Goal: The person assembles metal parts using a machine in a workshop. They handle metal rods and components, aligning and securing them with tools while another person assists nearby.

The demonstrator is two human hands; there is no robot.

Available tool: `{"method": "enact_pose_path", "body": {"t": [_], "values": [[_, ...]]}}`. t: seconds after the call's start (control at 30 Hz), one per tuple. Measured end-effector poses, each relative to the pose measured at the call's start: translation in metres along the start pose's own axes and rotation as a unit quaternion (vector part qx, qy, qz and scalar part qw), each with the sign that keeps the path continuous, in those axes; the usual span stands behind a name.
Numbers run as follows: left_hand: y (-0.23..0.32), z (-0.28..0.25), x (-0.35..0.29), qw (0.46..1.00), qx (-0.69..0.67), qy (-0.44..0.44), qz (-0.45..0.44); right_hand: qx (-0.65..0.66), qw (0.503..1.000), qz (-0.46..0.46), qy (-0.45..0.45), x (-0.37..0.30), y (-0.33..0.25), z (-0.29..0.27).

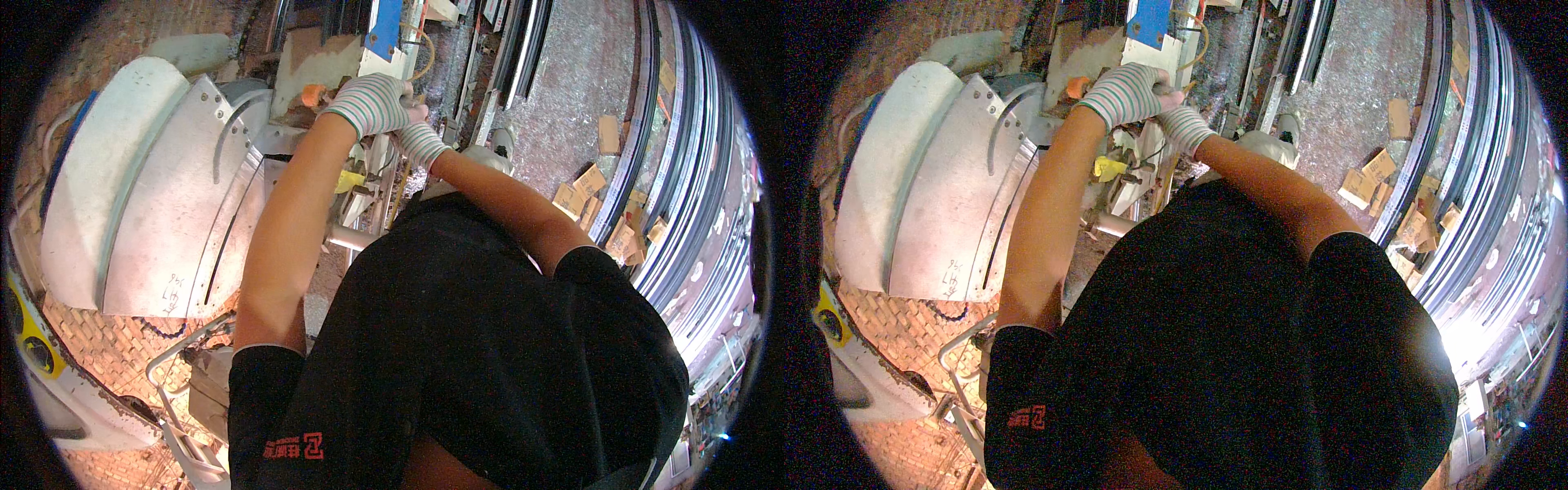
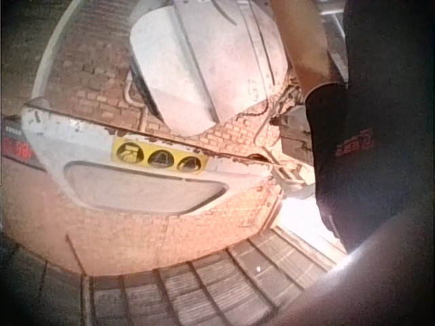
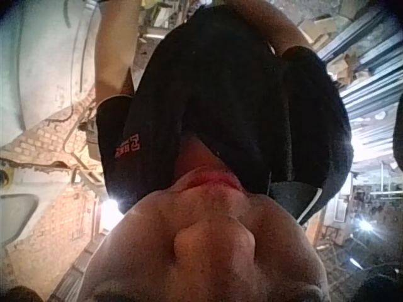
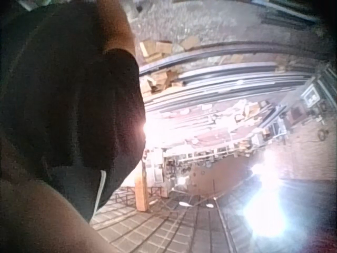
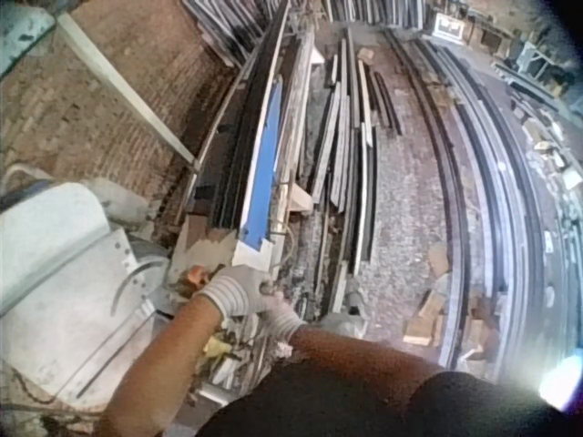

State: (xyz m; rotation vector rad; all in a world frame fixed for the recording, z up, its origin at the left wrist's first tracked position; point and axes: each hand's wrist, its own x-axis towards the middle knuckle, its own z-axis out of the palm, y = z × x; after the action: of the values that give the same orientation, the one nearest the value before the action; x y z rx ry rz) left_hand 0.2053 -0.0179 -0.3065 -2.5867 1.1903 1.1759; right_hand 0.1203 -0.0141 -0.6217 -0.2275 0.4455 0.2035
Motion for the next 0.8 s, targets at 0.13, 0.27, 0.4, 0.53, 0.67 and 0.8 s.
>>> {"method": "enact_pose_path", "body": {"t": [0.13, 0.27, 0.4, 0.53, 0.67, 0.8], "values": [[0.001, -0.001, -0.001, 1.000, -0.010, -0.018, -0.019, -0.167, 0.976, -0.100, -0.100, 0.024, -0.003, -0.027], [0.000, -0.001, 0.001, 1.000, 0.008, 0.001, -0.007, -0.636, 0.740, -0.188, -0.108, -0.029, -0.016, -0.006], [0.000, 0.000, 0.002, 1.000, 0.011, -0.001, 0.001, -0.741, 0.657, -0.113, -0.088, -0.082, -0.033, 0.035], [0.002, -0.005, 0.002, 0.999, 0.023, -0.045, -0.018, -0.587, 0.808, 0.040, -0.023, -0.092, -0.029, 0.070], [0.005, -0.007, 0.002, 0.998, 0.025, -0.048, -0.022, -0.499, 0.864, -0.056, -0.041, -0.090, -0.010, 0.077], [0.003, -0.004, 0.001, 0.999, 0.028, -0.030, -0.017, -0.669, 0.740, -0.048, -0.040, -0.068, 0.000, 0.044]]}}
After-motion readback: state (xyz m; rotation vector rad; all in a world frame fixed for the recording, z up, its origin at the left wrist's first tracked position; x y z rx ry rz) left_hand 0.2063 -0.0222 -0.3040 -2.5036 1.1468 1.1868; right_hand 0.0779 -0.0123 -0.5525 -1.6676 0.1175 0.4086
